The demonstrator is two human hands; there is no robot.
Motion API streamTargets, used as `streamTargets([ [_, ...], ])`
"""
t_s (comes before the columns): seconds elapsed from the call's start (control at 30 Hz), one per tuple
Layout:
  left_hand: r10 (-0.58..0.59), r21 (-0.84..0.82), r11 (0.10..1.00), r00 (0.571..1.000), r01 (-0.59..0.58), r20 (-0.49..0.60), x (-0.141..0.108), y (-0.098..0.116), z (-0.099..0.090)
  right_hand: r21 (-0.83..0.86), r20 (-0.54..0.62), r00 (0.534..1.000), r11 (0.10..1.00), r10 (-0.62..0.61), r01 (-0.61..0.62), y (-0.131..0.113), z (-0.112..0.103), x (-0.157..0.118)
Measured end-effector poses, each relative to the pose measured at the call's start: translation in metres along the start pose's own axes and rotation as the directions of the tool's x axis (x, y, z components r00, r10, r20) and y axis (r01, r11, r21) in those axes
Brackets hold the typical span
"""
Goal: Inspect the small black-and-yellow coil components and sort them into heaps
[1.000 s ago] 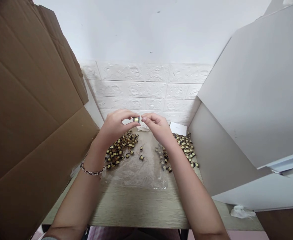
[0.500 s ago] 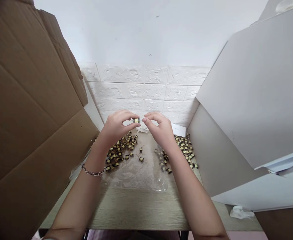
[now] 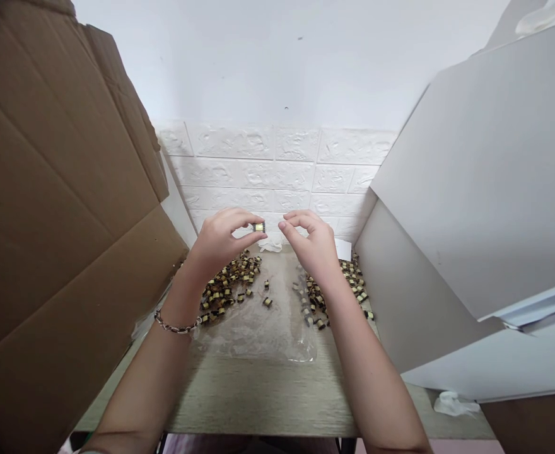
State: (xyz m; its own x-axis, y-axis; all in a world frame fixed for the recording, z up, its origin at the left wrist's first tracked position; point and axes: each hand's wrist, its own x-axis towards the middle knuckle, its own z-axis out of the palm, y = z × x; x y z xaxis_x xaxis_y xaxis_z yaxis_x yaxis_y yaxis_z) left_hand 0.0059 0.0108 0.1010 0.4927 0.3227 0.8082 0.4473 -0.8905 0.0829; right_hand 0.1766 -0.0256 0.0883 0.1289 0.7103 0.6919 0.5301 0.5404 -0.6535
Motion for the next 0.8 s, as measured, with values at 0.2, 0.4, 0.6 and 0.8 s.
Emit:
streamTargets([
  [0.2, 0.023, 0.017, 1.000, 0.999, -0.023, 0.026, 0.000, 0.001, 0.003, -0.126, -0.083, 0.995, 0.991, -0.055, 0.044, -0.002, 0.002, -0.002],
  [0.4, 0.032, 0.019, 0.999, 0.999, -0.032, -0.007, 0.000, 0.001, 0.003, 0.043, -0.066, 0.996, 0.998, 0.053, -0.050, -0.005, 0.000, -0.002],
  [0.6, 0.077, 0.017, 0.997, 0.991, -0.076, -0.110, 0.001, 0.002, 0.002, 0.353, -0.017, 0.977, 0.916, 0.213, -0.194, -0.003, 0.001, 0.000],
  [0.8, 0.079, 0.047, 0.996, 0.983, -0.072, -0.168, 0.001, 0.003, 0.004, 0.534, 0.091, 0.936, 0.777, 0.339, -0.333, 0.000, 0.009, -0.002],
])
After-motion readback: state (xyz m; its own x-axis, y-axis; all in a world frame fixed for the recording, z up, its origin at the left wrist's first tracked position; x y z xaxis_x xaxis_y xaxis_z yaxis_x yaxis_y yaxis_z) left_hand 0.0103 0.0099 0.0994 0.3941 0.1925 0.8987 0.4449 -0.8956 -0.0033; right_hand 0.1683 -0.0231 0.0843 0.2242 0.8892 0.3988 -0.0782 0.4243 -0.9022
